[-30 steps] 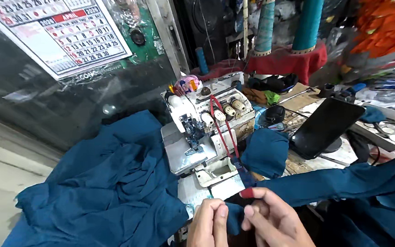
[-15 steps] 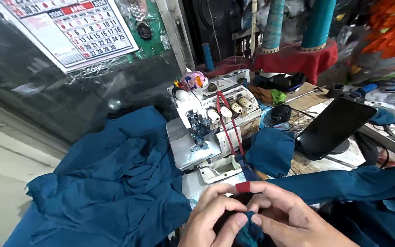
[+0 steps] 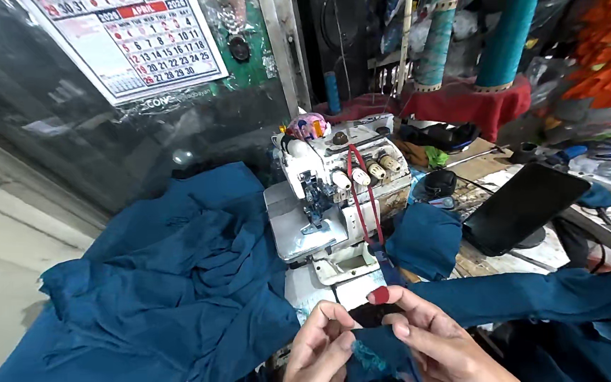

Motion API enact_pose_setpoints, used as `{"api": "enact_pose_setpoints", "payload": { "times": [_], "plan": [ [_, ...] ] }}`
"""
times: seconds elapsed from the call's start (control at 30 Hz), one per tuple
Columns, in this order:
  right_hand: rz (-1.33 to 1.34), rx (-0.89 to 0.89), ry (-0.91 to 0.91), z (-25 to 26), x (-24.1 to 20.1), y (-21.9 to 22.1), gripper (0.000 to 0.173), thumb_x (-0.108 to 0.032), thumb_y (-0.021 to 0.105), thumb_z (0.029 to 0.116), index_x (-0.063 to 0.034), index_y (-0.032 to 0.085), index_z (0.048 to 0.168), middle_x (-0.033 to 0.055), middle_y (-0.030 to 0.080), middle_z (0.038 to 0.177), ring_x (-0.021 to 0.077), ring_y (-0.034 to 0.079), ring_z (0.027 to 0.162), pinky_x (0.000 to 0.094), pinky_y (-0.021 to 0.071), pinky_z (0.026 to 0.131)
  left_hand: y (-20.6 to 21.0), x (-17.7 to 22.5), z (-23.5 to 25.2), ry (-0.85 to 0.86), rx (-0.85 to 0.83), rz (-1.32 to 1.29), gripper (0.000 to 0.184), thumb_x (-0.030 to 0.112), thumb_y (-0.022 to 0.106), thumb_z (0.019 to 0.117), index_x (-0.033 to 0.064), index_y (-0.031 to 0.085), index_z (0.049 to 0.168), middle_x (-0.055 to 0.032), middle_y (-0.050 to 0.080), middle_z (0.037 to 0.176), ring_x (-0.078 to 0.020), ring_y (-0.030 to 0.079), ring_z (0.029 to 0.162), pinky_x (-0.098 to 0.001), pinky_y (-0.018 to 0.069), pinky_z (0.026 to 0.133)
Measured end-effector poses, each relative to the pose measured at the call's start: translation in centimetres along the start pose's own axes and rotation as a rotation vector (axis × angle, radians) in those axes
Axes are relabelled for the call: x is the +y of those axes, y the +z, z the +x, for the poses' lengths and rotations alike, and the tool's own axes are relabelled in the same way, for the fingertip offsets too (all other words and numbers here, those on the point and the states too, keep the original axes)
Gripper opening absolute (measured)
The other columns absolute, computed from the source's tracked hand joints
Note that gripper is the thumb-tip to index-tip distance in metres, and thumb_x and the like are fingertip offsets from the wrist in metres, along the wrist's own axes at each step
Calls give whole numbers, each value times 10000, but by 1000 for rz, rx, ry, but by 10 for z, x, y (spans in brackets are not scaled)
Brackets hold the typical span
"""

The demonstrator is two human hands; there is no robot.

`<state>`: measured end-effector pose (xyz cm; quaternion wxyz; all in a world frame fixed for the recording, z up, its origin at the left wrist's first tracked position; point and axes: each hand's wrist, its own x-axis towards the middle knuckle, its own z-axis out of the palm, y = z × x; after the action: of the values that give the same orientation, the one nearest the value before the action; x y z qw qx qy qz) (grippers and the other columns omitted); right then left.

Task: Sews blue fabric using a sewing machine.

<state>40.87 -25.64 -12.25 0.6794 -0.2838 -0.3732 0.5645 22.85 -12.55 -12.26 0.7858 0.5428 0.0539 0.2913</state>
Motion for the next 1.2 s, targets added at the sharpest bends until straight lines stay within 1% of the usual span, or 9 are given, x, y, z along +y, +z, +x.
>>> {"api": "enact_pose_setpoints", "payload": {
  "times": [0.1,0.33,0.5,0.63,0.7,0.87,1.03,1.1,1.2],
  "plan": [
    [36,-8,31,2,6,-1,419,-168,637,1019,-122,533,1422,77,688,946,55,577,597,180,436,445,2,-4,0,10,24,-174,193,145,609,1016,61,597,1189,-119,686,1027,-173,687,927,-376,581,851],
    [108,-54,49,-1,9,-7,515,-88,636,1007,-100,466,1494,153,704,1062,177,712,775,276,586,542,-1,-18,-5,-3,3,-277,291,146,696,967,67,588,1225,-135,694,1044,-196,703,922,-390,597,828],
    [110,-90,74,-4,12,-12,526,-81,636,993,-111,466,1490,145,701,1065,184,710,797,292,592,564,-4,-28,-6,-51,4,-344,307,171,708,962,75,595,1231,-128,696,1030,-190,701,919,-383,593,842],
    [131,-68,89,-4,9,-14,459,-134,610,1002,-111,495,1446,89,663,963,124,640,675,241,522,481,-2,-28,-6,-112,32,-477,256,169,675,987,68,612,1213,-150,682,1054,-239,699,951,-440,595,860],
    [119,-50,94,-4,9,-13,434,-159,607,1006,-113,512,1428,85,654,954,124,627,661,239,504,465,1,-23,-4,-111,29,-484,232,164,647,1002,61,624,1209,-154,679,1046,-229,701,911,-403,606,798],
    [138,-100,50,0,11,-15,490,-104,680,971,-115,511,1431,123,671,1051,189,706,809,296,588,527,-2,-16,0,-136,32,-326,214,152,617,1017,45,607,1202,-155,676,1032,-216,700,893,-404,608,782],
    [139,-107,58,-3,7,-13,516,-105,679,963,-108,490,1442,81,662,960,125,649,682,243,536,492,-1,-3,2,-142,15,-325,203,135,623,1013,41,607,1192,-150,674,1038,-198,699,880,-377,609,767],
    [166,-85,43,-3,7,-12,512,-149,677,971,-125,490,1446,85,667,992,116,645,688,225,523,492,2,10,1,-201,7,-98,203,166,603,1029,36,615,1185,-103,674,978,-128,660,775,-273,564,630],
    [288,108,79,-5,4,-8,386,-187,621,1017,-157,548,1396,102,681,1001,90,629,644,193,496,476,11,25,-15,-247,-47,314,354,226,638,1010,-6,567,1266,-103,690,1006,-163,668,801,-317,574,650]
  ]
}}
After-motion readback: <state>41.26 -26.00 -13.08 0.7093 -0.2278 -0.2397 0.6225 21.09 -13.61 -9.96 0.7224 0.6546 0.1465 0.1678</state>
